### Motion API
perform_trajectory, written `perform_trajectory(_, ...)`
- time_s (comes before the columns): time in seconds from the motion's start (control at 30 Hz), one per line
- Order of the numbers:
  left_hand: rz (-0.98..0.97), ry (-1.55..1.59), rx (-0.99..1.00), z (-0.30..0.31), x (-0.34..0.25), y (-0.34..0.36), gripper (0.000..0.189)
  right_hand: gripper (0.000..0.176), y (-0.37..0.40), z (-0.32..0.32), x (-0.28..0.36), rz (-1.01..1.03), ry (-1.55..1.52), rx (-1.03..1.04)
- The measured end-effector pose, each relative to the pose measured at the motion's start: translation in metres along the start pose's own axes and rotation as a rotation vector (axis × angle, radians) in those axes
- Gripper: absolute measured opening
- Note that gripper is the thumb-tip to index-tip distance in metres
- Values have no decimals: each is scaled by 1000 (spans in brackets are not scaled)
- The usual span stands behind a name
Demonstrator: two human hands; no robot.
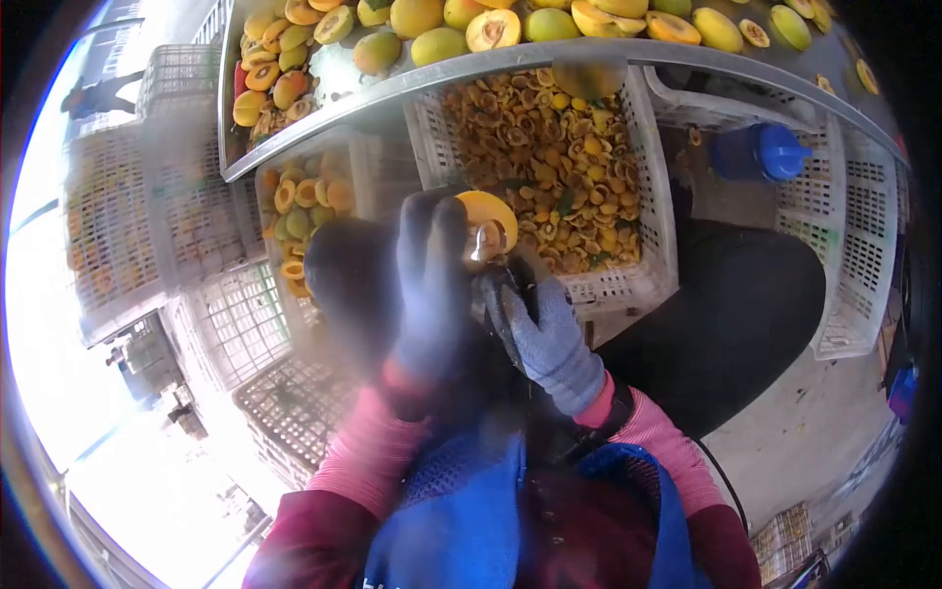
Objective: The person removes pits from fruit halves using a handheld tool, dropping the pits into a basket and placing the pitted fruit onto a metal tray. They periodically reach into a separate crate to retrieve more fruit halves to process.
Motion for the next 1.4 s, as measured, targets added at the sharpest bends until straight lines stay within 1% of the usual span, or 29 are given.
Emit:
perform_trajectory(0.03, -17, -47, -2, 0, -5, 1, 20, 40, 1, 2, 9, 45, 51, -4)
perform_trajectory(0.07, -34, -94, -6, -1, -10, 2, 21, 40, 1, 7, 39, 173, 196, -28)
perform_trajectory(0.13, -84, -174, -23, -2, -23, 4, 23, 39, 3, 8, 64, 325, 399, -37)
perform_trajectory(0.2, 252, 334, -37, -3, 11, 8, 27, 37, 6, 6, 69, 394, 523, -32)
perform_trajectory(0.27, -17, -18, -7, -7, -11, 10, 27, 36, 14, 4, 74, 504, 666, -72)
perform_trajectory(0.33, 82, 101, 40, -15, -9, 13, 34, 34, 22, 3, 67, 529, 693, -81)
perform_trajectory(0.37, 133, 159, 59, -18, -8, 14, 39, 33, 24, 3, 59, 489, 645, -61)
perform_trajectory(0.43, 189, 312, 72, -22, -3, 17, 41, 30, 22, 7, 36, 295, 460, -41)
perform_trajectory(0.47, 199, 333, 75, -25, -3, 20, 41, 30, 20, 10, 20, 145, 322, -40)
perform_trajectory(0.53, 140, 239, 122, -28, -3, 23, 40, 29, 21, 10, 3, 57, 163, -24)
perform_trajectory(0.57, 109, 193, 144, -29, -3, 25, 40, 28, 20, 12, 4, 119, 144, -18)
perform_trajectory(0.6, 128, 196, 190, -30, 3, 26, 37, 28, 21, 15, 5, 150, 160, 0)
perform_trajectory(0.63, 326, 433, 268, -34, 14, 24, 36, 28, 21, 17, 7, 181, 176, 17)
perform_trajectory(0.67, 543, 657, 299, -38, 21, 23, 36, 28, 19, 19, 18, 183, 227, 50)
perform_trajectory(0.7, 659, 739, 506, -37, 9, 22, 37, 27, 17, 18, 26, 123, 215, 75)
perform_trajectory(0.73, 586, 591, 580, -32, 5, 15, 34, 27, 16, 18, 34, 62, 205, 99)
perform_trajectory(0.77, 507, 442, 653, -30, 2, 11, 31, 27, 12, 16, 41, -56, 135, 107)
perform_trajectory(0.8, 303, 323, 617, -27, -4, 8, 29, 28, 12, 14, 39, -175, 66, 112)
perform_trajectory(0.9, 217, 203, 516, -27, 1, 11, 31, 28, 20, 7, 13, -235, 53, 179)
perform_trajectory(0.97, 390, 297, 420, -28, 8, 17, 32, 28, 25, 1, -4, -281, 43, 225)
perform_trajectory(1.0, 323, 286, 357, -24, 3, 18, 32, 28, 31, -5, -12, -365, -128, 238)
perform_trajectory(1.03, 268, 272, 345, -23, 4, 20, 31, 29, 36, -11, -14, -456, -292, 239)
perform_trajectory(1.1, 150, 246, 321, -22, 7, 22, 30, 40, 45, -32, 8, -738, -950, 192)
perform_trajectory(1.13, 77, 206, 285, -21, 4, 19, 29, 41, 48, -41, 13, -790, -1119, 288)
perform_trajectory(1.2, -13, 186, 333, -22, 1, 15, 29, 42, 55, -53, 21, -894, -1458, 491)
perform_trajectory(1.23, -60, 174, 359, -21, -1, 14, 28, 43, 55, -56, 25, -885, -1572, 532)
perform_trajectory(1.3, 56, 284, 400, -25, 4, 12, 28, 43, 51, -59, 35, -853, -1801, 609)
perform_trajectory(1.37, 182, 453, 432, -34, 14, 15, 30, 41, 49, -60, 47, -795, -1956, 756)
perform_trajectory(1.4, 157, 467, 406, -34, 13, 17, 34, 41, 49, -59, 54, -764, -2033, 829)
Point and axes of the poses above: each hand's wrist, its own y-axis away from the middle knuckle, its own z-axis out of the back of the hand, x = y × z, the point moved 9 cm from there along -y, towards the middle knuckle, and after that the axes turned 4 degrees about z, right-handed, at the moved point
